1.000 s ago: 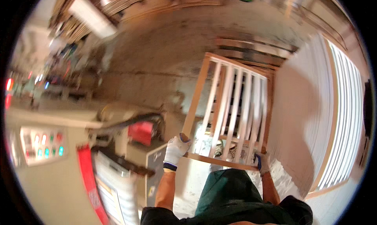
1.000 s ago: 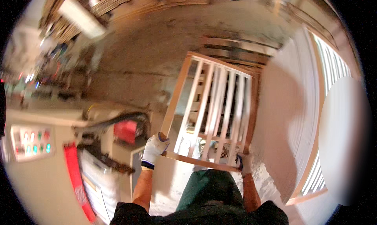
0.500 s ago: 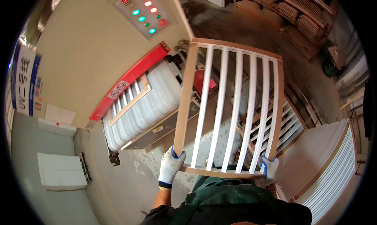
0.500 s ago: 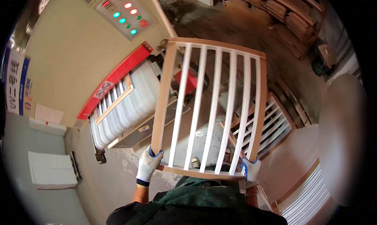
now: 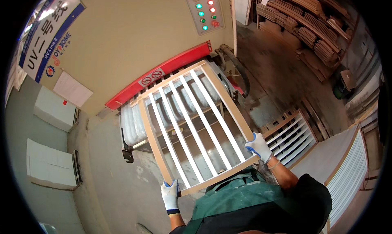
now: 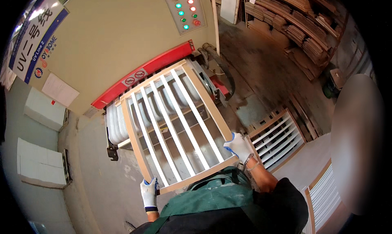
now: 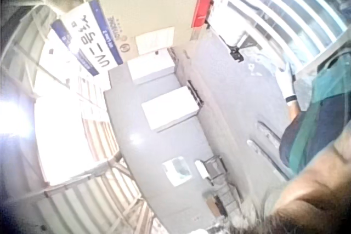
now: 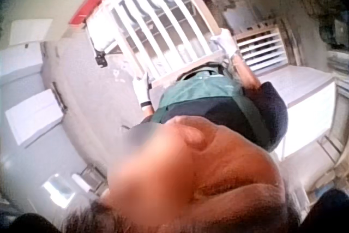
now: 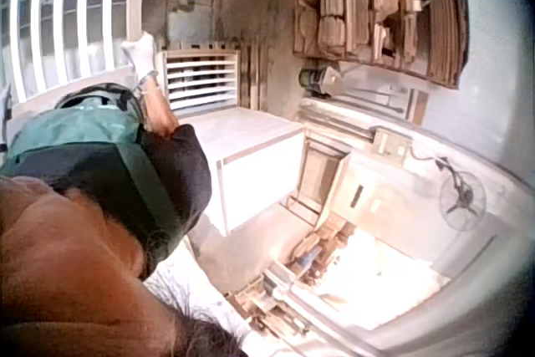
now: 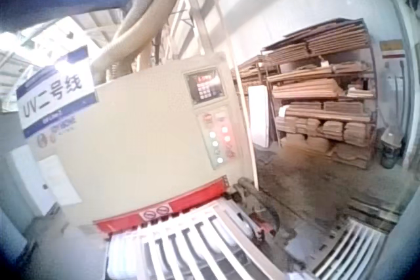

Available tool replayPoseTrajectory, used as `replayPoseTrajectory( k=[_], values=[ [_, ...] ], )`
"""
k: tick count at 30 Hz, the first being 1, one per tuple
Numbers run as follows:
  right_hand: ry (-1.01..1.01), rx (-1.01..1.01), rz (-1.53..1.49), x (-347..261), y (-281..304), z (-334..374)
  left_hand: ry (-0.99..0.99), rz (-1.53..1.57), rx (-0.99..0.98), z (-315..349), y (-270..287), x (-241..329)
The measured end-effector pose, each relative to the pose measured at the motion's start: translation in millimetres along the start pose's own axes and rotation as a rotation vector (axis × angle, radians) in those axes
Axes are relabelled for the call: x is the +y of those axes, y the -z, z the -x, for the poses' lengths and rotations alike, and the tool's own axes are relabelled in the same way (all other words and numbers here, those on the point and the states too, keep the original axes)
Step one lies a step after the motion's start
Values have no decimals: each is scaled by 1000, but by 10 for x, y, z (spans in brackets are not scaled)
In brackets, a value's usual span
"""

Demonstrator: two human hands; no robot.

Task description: The person repeatedly picks up wooden frames with white slats and places them onto a conveyor belt machine. The frames are fed through the machine and then removed from the other side. The person stacks the processed frames in a pile nearby.

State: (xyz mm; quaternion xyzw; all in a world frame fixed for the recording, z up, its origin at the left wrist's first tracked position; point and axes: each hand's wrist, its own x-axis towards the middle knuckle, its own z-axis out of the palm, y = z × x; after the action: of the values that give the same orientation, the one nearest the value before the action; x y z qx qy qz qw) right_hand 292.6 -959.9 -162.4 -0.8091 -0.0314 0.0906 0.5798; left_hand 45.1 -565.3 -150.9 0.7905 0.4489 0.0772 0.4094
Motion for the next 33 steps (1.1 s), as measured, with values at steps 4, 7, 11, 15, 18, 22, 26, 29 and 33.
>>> replayPoseTrajectory(
  k=[4, 7, 11, 15, 18, 22, 26, 29, 33],
  values=[
    [-126, -35, 25, -311, -439, -244, 49, 43, -34, -389, 190, -43],
    [-92, -78, -2, -283, -805, -415, 76, 37, -29, -752, 387, -271],
    [-123, -81, -78, -326, -1113, -617, 50, 90, -48, -1098, 532, -85],
    [-176, -119, -137, -405, -1291, -712, -24, 65, -96, -1304, 726, 263],
    [-200, -144, -211, -458, -1375, -796, -96, -19, -64, -1334, 820, 480],
    [-230, -243, -336, -505, -1425, -915, 23, 229, -204, -1520, 920, 353],
    [-274, -289, -445, -519, -1345, -1027, -21, 293, -256, -1664, 849, 409],
    [-257, -414, -553, -540, -1312, -1144, -452, -15, -102, -1921, 863, 180],
    [-324, -467, -667, -638, -1204, -1039, -355, 161, -54, -2123, 809, 165]
  ],
)
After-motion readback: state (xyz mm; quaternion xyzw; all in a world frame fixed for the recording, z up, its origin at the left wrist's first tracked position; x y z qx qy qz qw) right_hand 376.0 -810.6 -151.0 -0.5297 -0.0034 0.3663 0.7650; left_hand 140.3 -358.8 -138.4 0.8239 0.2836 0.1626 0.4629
